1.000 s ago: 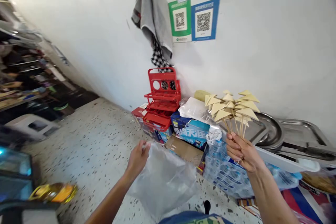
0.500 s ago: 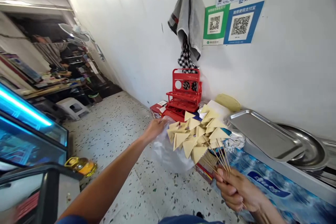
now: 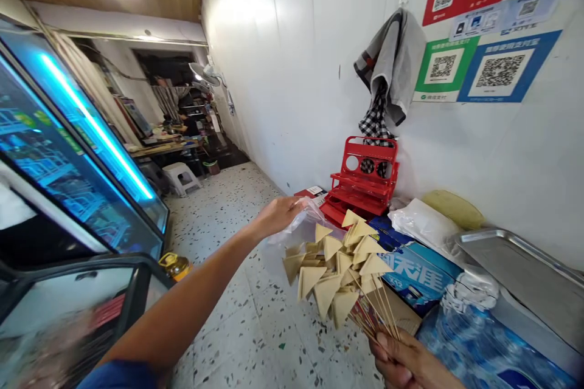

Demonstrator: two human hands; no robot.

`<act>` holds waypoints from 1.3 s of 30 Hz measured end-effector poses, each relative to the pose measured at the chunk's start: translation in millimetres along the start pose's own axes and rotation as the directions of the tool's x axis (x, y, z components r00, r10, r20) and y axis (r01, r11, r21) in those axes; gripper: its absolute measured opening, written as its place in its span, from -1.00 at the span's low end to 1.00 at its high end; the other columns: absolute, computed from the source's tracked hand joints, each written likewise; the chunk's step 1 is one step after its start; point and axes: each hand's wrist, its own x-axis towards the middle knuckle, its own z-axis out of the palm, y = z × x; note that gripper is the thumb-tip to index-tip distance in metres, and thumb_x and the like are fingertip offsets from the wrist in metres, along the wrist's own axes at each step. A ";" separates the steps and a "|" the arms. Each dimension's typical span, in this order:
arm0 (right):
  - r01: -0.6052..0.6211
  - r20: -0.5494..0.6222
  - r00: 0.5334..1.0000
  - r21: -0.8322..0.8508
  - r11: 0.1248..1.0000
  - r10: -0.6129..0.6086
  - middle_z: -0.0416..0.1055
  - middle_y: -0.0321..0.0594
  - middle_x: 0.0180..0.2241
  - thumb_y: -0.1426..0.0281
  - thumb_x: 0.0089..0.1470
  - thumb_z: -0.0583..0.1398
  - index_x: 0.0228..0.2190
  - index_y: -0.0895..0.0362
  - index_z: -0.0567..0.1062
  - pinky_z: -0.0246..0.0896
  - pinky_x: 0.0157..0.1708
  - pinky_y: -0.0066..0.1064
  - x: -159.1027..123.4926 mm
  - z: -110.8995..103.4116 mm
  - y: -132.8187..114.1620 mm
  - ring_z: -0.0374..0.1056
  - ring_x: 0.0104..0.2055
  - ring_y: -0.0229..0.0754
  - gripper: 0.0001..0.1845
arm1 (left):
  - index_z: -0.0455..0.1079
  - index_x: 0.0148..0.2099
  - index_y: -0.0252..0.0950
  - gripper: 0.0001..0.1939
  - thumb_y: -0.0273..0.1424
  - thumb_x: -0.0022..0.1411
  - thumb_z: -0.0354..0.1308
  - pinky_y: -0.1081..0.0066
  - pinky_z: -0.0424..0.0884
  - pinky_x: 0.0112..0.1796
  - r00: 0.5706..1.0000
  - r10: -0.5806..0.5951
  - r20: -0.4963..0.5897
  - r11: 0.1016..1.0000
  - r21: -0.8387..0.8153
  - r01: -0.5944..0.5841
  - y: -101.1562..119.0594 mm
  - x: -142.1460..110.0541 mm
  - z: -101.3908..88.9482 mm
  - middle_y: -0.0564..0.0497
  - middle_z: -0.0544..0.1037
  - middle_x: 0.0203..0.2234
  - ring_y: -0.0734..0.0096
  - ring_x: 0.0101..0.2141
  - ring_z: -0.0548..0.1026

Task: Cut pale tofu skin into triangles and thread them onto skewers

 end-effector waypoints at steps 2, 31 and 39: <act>0.005 -0.018 1.000 0.003 1.000 -0.005 -0.04 -0.54 -0.74 0.15 0.10 0.12 -0.51 0.11 0.16 -0.29 -0.87 -0.67 13.1 1.3 -0.2 -0.29 -0.82 -0.53 -0.66 | 0.39 -0.34 -0.29 -0.50 -0.01 0.18 -0.19 0.48 0.19 -0.42 0.999 -0.012 0.041 0.998 0.062 0.009 -4.1 -11.0 -14.2 0.01 0.45 -0.51 0.37 -0.44 0.38; -0.155 0.197 0.824 -0.824 0.546 0.531 -0.07 -0.54 -0.69 -0.17 -0.05 -0.02 -0.50 0.08 0.07 -0.24 -0.81 -0.61 190.1 -58.8 -56.3 -0.18 -0.75 -0.50 -0.44 | 0.42 -0.21 -0.29 -0.53 -0.11 0.28 -0.22 0.43 0.22 -0.44 0.856 -0.363 -0.367 0.658 0.550 0.515 9.7 -8.3 -10.0 -0.08 0.49 -0.48 0.30 -0.41 0.44; -0.302 0.125 0.687 -0.847 0.438 0.716 -0.11 -0.58 -0.72 -0.12 -0.11 0.08 -0.51 0.06 0.03 -0.39 -0.83 -0.62 241.4 -57.0 -25.3 -0.29 -0.77 -0.51 -0.46 | 0.33 -0.25 -0.33 -0.80 -0.35 0.24 -0.06 0.44 0.22 -0.58 0.782 -0.525 -0.334 0.530 0.591 0.608 -12.3 -55.9 78.9 -0.09 0.48 -0.51 0.27 -0.50 0.47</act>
